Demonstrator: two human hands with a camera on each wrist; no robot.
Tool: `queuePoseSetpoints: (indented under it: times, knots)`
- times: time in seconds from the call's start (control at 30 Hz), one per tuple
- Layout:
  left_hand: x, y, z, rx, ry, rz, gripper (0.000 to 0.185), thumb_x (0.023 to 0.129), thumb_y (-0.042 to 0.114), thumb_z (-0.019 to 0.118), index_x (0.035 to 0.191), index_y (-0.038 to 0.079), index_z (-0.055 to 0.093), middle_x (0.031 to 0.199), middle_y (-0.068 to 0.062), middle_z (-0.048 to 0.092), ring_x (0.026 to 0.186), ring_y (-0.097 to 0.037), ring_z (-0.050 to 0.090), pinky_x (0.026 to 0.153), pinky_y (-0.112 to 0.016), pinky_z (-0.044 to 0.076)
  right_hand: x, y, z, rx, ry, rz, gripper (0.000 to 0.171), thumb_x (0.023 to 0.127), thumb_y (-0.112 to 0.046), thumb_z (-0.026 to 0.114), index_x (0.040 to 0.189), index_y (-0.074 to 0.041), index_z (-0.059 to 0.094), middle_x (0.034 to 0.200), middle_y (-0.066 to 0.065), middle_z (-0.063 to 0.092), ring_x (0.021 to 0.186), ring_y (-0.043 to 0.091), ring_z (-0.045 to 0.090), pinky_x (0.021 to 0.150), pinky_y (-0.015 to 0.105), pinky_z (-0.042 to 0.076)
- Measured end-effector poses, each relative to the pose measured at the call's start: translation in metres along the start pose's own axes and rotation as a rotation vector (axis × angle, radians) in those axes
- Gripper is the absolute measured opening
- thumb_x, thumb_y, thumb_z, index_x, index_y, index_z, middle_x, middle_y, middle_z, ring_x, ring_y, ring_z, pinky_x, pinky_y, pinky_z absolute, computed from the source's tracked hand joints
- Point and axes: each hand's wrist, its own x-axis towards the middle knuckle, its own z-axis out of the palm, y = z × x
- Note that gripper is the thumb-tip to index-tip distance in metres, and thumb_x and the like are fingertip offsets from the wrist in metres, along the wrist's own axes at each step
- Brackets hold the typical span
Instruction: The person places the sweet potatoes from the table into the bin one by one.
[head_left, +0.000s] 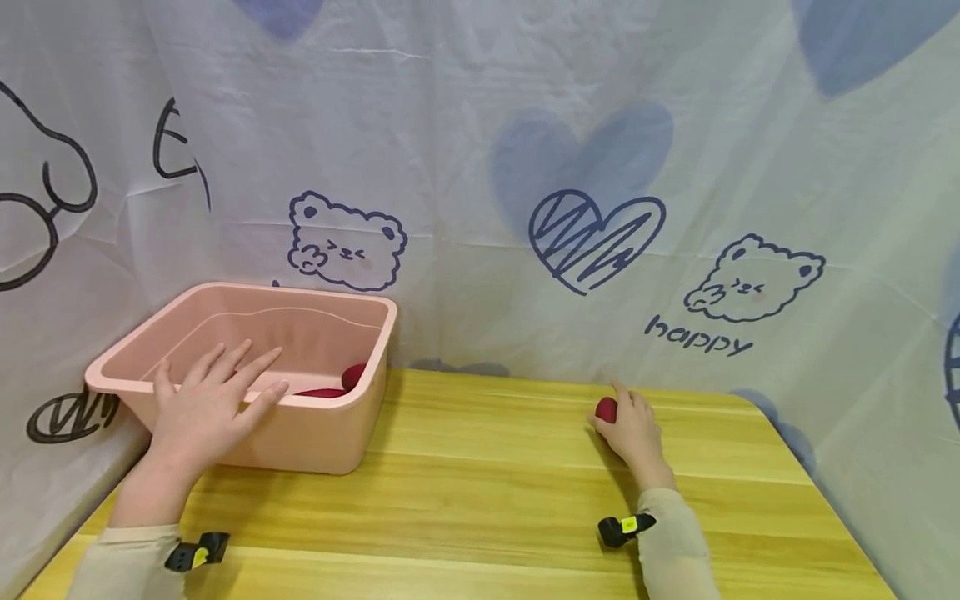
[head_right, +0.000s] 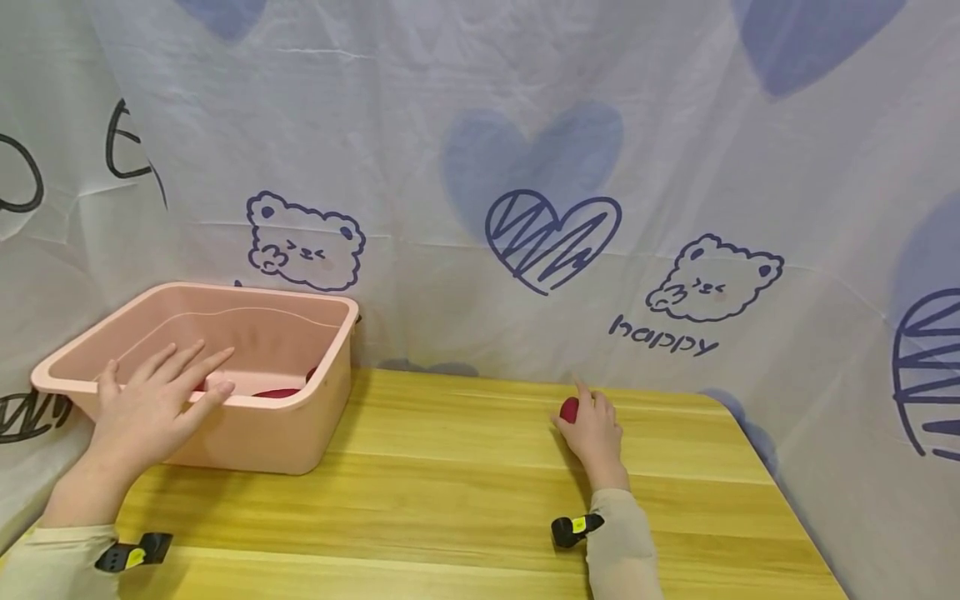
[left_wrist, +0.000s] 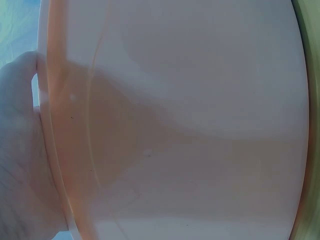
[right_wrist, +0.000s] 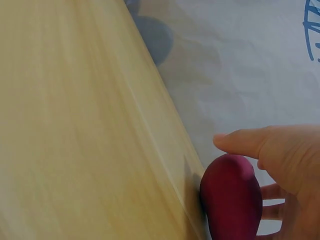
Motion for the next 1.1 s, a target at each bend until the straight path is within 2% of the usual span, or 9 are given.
queuePoseSetpoints:
  times: [0.33, 0.57, 0.8, 1.1]
  knots:
    - [0.0005, 0.0004, 0.0003, 0.009, 0.006, 0.004, 0.062, 0.096, 0.062, 0.04, 0.147, 0.026, 0.043, 0.153, -0.02, 0.038, 0.138, -0.047, 0.028, 0.107, -0.078, -0.003, -0.0046, 0.0005, -0.002, -0.005, -0.028, 0.018, 0.084, 0.087, -0.034, 0.071, 0.152, -0.005, 0.027, 0.143, 0.033, 0.039, 0.127, 0.052, 0.041, 0.098, 0.067, 0.041]
    - [-0.0007, 0.0006, 0.0001, -0.001, 0.002, 0.003, 0.063, 0.096, 0.062, 0.04, 0.148, 0.026, 0.041, 0.154, -0.02, 0.037, 0.139, -0.047, 0.026, 0.107, -0.078, -0.005, -0.008, 0.0011, -0.002, -0.003, -0.049, 0.017, 0.08, 0.085, -0.029, 0.072, 0.148, 0.0, 0.031, 0.139, 0.036, 0.042, 0.123, 0.053, 0.045, 0.094, 0.066, 0.044]
    - [-0.0009, 0.0, -0.0002, -0.005, 0.004, 0.008, 0.062, 0.097, 0.06, 0.04, 0.148, 0.026, 0.041, 0.154, -0.02, 0.037, 0.14, -0.047, 0.026, 0.107, -0.078, -0.005, -0.0057, 0.0002, -0.001, -0.008, -0.036, -0.007, 0.074, 0.084, -0.02, 0.071, 0.146, 0.0, 0.036, 0.134, 0.036, 0.046, 0.119, 0.054, 0.049, 0.094, 0.064, 0.046]
    - [-0.0006, 0.0006, -0.0005, 0.005, 0.002, 0.002, 0.063, 0.096, 0.061, 0.04, 0.147, 0.026, 0.042, 0.153, -0.02, 0.037, 0.139, -0.047, 0.027, 0.108, -0.077, -0.005, -0.0052, -0.001, 0.0, -0.023, -0.016, -0.027, 0.072, 0.083, -0.018, 0.072, 0.144, 0.0, 0.039, 0.133, 0.035, 0.049, 0.117, 0.053, 0.052, 0.096, 0.063, 0.046]
